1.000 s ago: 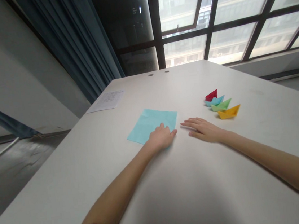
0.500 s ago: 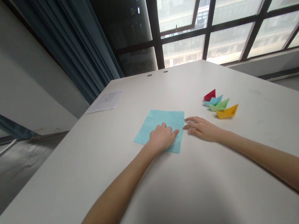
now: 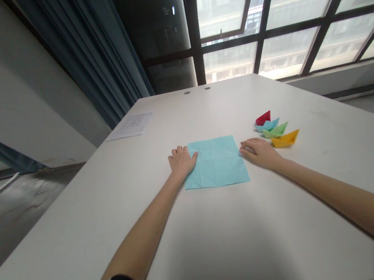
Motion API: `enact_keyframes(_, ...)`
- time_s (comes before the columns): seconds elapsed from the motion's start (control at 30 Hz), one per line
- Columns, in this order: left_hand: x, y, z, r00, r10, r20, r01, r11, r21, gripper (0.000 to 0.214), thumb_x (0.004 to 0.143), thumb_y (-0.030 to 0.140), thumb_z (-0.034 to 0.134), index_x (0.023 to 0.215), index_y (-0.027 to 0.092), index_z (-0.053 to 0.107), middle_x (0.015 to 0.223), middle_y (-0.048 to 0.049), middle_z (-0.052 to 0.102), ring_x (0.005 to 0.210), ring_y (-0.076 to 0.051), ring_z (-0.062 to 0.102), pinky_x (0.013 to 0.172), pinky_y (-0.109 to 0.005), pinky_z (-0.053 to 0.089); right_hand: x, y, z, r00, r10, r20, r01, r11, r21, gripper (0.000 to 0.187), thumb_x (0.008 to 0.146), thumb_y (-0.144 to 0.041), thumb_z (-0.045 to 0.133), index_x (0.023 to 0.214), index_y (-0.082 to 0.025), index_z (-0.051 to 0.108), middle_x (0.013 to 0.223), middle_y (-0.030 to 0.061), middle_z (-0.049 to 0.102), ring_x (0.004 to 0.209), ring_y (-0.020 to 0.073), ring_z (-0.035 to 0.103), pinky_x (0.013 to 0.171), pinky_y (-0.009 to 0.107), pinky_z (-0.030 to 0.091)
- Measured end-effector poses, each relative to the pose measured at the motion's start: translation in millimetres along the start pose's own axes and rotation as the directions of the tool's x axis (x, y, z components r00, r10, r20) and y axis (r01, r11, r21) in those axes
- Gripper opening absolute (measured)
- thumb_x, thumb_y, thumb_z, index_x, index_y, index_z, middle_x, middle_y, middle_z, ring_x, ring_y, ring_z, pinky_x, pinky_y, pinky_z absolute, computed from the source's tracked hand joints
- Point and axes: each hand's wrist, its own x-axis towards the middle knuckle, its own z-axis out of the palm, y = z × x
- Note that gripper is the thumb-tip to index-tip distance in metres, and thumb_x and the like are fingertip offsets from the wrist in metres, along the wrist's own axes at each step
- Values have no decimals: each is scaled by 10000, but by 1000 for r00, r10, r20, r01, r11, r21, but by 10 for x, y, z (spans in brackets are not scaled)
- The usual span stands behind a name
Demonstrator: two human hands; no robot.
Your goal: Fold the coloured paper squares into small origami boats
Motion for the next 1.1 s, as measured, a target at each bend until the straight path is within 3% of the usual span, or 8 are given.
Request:
enact_keyframes(0.17,19,52,69,998,8,-63,-18,988,-154,505,797,539,375,1107,176,540,1201,-125,517,1097,-295,432,881,-434,351,-2,51,83,999,43,-16,-43,999,-21,402,783,-519,485,992,-196,600,1058,80,636,1030,259,532,896,410,379)
enact_keyframes(0.3,117,1,124,995,12,-97,-55,889,-454,324,756,400,498,961,177,615,1039,-88,620,990,-250,526,832,-359,387,-1,92,135,996,84,-23,-84,996,-15,412,770,-513,508,1018,-194,591,1095,81,618,1048,267,521,898,416,390)
enact_keyframes(0.4,177,-41,193,990,53,-132,-132,683,-718,212,721,318,536,841,170,628,849,-45,654,806,-185,575,741,-293,416,9,123,156,993,114,-20,-114,993,1,418,769,-506,511,1032,-191,596,1119,79,609,1067,271,510,914,417,384)
enact_keyframes(0.5,215,-47,264,988,27,-151,-149,397,-906,214,686,343,582,788,156,608,744,-18,632,688,-147,561,650,-258,424,26,173,180,991,133,-22,-133,991,24,444,750,-509,531,1045,-186,601,1125,82,610,1075,271,508,929,412,376)
enact_keyframes(0.6,233,-30,304,993,9,-114,-114,130,-985,256,640,359,638,772,146,586,699,1,614,620,-117,544,603,-234,419,46,233,204,989,150,-10,-149,987,58,462,718,-508,563,1046,-186,602,1114,87,617,1068,279,517,921,423,376)
enact_keyframes(0.7,228,-19,304,996,33,-78,-78,0,-997,282,602,348,686,757,140,579,678,10,610,595,-102,539,591,-222,415,54,273,220,988,156,7,-155,979,133,412,693,-469,596,1009,-204,599,1032,70,647,1008,275,548,886,432,392)
enact_keyframes(0.93,202,-48,247,988,154,12,14,-9,-1000,357,561,290,734,843,132,583,698,5,626,638,-105,572,657,-235,434,18,262,220,958,288,6,-251,824,509,331,654,-398,626,902,-186,563,753,13,635,699,167,595,691,309,467)
enact_keyframes(1.1,222,-100,259,967,244,72,52,87,-995,477,507,174,740,944,139,553,627,56,567,520,-57,506,583,-204,403,7,256,147,946,323,25,-287,801,525,268,675,-394,597,830,-176,589,766,15,622,694,162,581,669,289,444)
